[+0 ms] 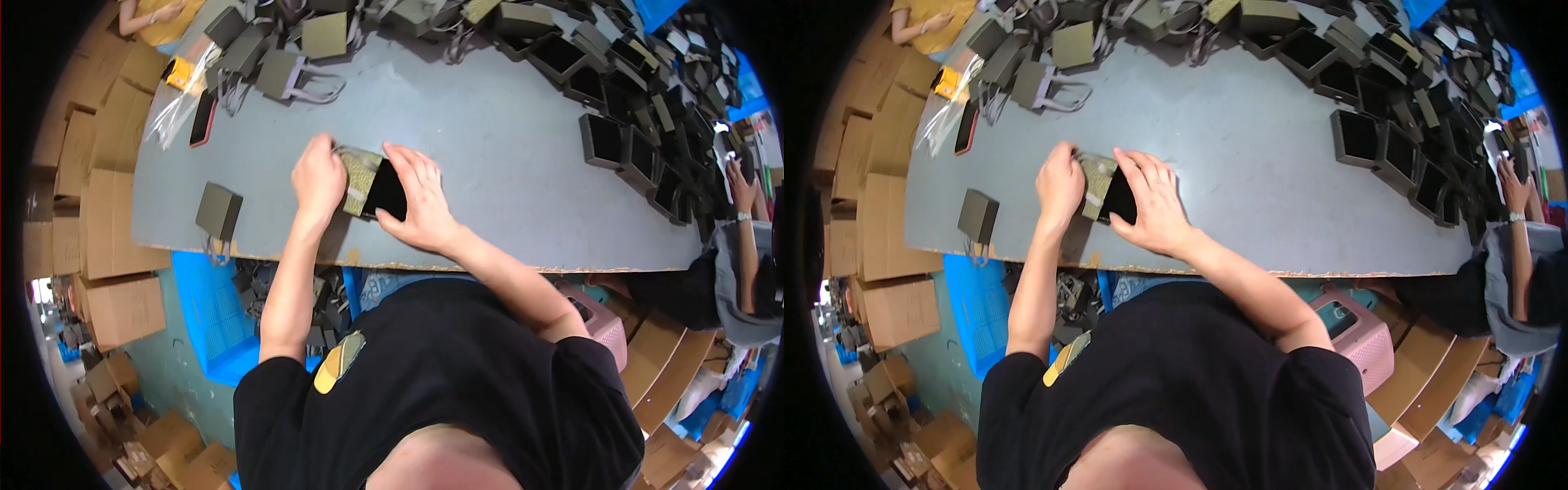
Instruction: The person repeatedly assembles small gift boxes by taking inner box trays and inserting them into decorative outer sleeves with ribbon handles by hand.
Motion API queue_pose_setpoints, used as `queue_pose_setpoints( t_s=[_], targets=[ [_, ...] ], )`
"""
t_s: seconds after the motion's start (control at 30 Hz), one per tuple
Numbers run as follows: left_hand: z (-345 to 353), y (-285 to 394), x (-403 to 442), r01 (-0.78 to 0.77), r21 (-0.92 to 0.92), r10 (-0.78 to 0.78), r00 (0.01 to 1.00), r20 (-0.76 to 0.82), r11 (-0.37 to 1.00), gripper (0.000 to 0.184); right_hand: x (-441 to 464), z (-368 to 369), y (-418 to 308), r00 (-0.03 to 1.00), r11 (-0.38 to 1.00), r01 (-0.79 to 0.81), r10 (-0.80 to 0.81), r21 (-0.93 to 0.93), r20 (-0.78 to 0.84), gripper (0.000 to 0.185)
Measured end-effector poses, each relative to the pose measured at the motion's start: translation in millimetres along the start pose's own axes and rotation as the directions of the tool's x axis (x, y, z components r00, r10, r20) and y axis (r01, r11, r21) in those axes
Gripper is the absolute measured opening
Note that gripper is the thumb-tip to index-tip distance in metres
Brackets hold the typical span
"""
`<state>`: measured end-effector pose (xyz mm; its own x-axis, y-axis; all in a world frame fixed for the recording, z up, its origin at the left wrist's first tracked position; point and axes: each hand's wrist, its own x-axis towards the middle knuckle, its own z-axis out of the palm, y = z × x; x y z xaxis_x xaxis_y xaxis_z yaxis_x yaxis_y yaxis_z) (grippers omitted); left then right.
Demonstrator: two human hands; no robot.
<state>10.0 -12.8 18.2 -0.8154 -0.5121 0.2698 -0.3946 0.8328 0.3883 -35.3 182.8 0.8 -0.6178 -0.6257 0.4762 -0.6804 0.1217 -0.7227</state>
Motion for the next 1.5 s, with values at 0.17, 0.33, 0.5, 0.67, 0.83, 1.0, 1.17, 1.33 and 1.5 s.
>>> queue_pose_setpoints(
  t_s=[0.17,0.33,0.5,0.67,0.83,1.0,1.17,1.33,1.5],
  targets=[
    [3.7,37.5,-29.5,0.028,-0.094,-0.023,0.998,0.058,0.995,0.028,4.6,32.7,-1.0,0.981,0.997,-0.038,0.051,0.073,-0.185,0.080],
    [-14.6,38.3,-47.1,0.071,-0.189,-0.035,0.982,0.187,0.979,0.071,29.2,20.4,-18.5,0.984,0.872,-0.106,0.160,0.477,-0.074,0.075],
    [-59.2,39.1,-52.9,-0.053,0.164,-0.024,0.900,0.435,0.985,0.091,25.3,-58.4,2.3,0.913,0.696,-0.392,0.214,0.602,0.348,0.053],
    [-143.6,0.6,-62.9,-0.152,0.356,-0.180,0.646,0.742,0.922,0.093,3.6,-205.6,77.5,0.956,0.577,-0.287,0.228,-0.765,-0.186,0.042],
    [-154.2,-43.3,-2.1,-0.162,-0.110,0.194,0.726,0.660,0.981,0.088,-32.7,-221.5,98.3,0.886,0.440,-0.380,0.425,-0.814,-0.185,0.061],
    [-48.3,-65.9,137.8,-0.372,0.366,0.340,0.928,0.152,0.853,0.086,-14.0,-165.9,39.3,0.929,0.743,-0.265,0.367,-0.614,0.044,0.061],
    [-13.6,-77.5,172.9,-0.402,0.322,0.294,0.895,0.335,0.857,0.097,10.2,-193.5,24.6,0.842,0.882,-0.346,0.442,-0.319,0.309,0.063],
    [-5.6,-93.2,171.1,-0.470,0.312,0.411,0.880,0.237,0.826,0.080,36.7,-193.8,18.8,0.763,0.844,0.196,0.188,-0.499,0.618,0.086],
    [-10.3,-88.2,152.3,-0.591,0.263,0.544,0.806,0.232,0.763,0.069,34.7,-163.0,25.4,0.677,0.763,0.320,0.231,-0.562,0.699,0.081]
  ],
)
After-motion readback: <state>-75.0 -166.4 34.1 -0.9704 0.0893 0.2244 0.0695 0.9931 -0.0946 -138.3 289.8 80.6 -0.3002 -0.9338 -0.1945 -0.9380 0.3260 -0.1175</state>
